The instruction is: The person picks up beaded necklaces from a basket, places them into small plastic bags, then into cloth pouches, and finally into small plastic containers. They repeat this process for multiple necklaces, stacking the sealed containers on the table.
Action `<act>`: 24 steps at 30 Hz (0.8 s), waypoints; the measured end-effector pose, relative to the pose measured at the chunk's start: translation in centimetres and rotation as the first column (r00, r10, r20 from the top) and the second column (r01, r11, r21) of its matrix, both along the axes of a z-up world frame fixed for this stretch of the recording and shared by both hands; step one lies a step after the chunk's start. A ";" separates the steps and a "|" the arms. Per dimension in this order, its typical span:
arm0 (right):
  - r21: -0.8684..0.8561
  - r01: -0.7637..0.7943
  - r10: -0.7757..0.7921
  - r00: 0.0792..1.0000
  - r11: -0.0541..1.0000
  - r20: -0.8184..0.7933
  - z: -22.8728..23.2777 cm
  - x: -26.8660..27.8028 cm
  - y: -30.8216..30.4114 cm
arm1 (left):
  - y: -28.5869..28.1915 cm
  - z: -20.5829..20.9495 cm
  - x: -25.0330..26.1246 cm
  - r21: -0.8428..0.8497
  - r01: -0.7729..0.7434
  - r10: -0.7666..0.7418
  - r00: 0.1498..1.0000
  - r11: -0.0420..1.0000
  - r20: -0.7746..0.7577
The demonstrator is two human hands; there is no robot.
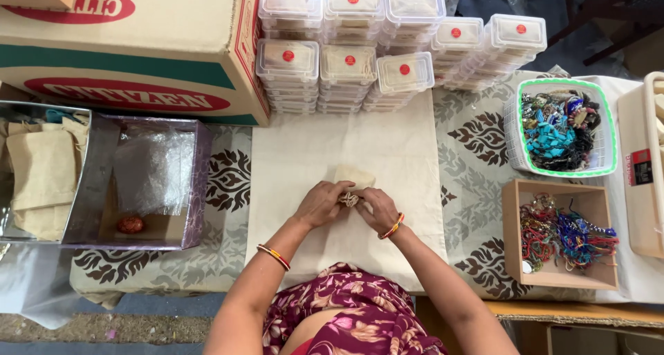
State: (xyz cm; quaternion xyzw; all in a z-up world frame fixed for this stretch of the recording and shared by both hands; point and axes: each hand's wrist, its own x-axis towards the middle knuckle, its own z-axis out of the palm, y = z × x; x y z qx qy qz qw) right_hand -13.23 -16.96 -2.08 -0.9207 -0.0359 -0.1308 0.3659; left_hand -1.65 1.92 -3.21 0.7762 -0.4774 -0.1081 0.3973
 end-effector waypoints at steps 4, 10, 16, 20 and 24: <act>-0.012 -0.010 0.010 1.000 1.000 0.009 -0.8 1.3 -0.4 | -1.0 0.1 0.2 0.031 -0.123 0.127 0.959 0.992 -0.254; 0.227 0.304 -0.241 0.933 0.925 -0.267 -3.6 4.1 -2.4 | -4.4 -0.5 1.5 0.019 -0.269 0.255 0.883 0.963 -0.395; 0.182 0.431 -0.320 0.841 0.884 -0.436 -5.0 5.3 -3.0 | -5.5 -1.2 3.0 0.070 -0.289 0.297 0.924 0.955 -0.240; -0.107 0.426 -0.436 0.836 0.898 -0.333 -2.7 5.3 -2.5 | -6.3 -3.7 4.6 0.293 -0.197 0.283 0.914 0.936 -0.289; -0.221 0.342 -0.402 0.845 0.913 -0.354 -4.0 5.1 -3.3 | -6.6 2.6 5.9 0.550 -0.169 0.284 0.950 0.818 -0.131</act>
